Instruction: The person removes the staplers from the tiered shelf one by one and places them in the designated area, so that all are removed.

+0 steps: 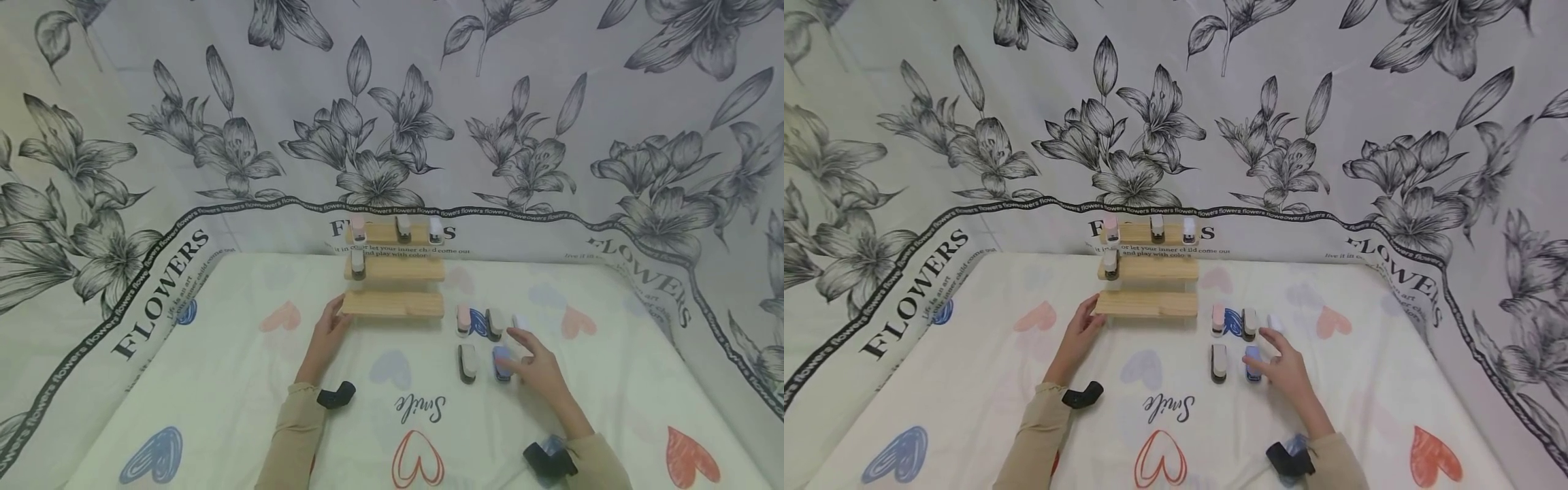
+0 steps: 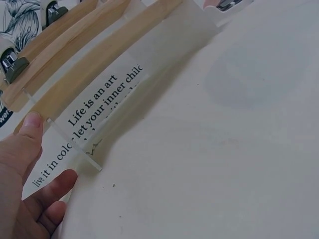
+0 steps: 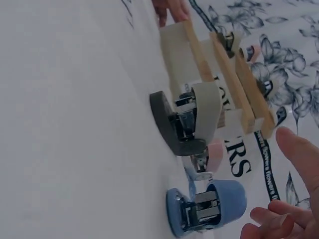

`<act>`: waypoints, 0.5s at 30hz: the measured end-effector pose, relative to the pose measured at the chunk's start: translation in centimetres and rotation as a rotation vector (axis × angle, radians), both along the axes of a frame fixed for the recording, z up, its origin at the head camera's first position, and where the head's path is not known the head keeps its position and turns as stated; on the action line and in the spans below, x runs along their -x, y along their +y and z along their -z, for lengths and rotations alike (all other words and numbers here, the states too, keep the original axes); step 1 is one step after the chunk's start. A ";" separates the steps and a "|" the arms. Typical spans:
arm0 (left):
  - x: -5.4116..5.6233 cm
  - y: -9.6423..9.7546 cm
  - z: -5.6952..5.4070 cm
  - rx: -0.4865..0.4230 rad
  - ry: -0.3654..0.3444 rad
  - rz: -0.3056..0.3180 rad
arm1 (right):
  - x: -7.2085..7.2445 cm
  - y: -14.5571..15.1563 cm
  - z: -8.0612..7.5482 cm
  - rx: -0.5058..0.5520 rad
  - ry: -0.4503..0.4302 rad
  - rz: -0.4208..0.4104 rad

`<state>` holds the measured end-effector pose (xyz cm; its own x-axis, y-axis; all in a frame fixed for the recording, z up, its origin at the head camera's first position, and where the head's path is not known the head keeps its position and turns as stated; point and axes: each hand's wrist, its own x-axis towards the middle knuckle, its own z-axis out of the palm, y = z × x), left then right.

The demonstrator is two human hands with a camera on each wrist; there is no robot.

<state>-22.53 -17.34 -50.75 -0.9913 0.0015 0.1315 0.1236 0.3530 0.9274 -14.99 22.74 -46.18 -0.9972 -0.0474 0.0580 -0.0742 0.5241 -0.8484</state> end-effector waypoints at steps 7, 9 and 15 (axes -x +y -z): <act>0.0 0.2 0.1 -0.004 0.013 0.007 | 1.1 -1.2 -0.8 0.162 0.159 -0.034; -0.1 0.2 0.2 0.004 0.017 0.010 | 1.4 -1.9 -1.2 0.244 0.173 -0.060; 0.0 -0.1 0.1 -0.002 0.040 0.023 | 2.8 -5.5 -4.2 0.367 0.128 -0.164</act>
<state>-22.54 -17.44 -50.83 -0.9849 0.0238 0.1715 0.1690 0.3478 0.9222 -17.74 17.20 -41.99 -0.9617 -0.1583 0.2238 -0.2489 0.1615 -0.9550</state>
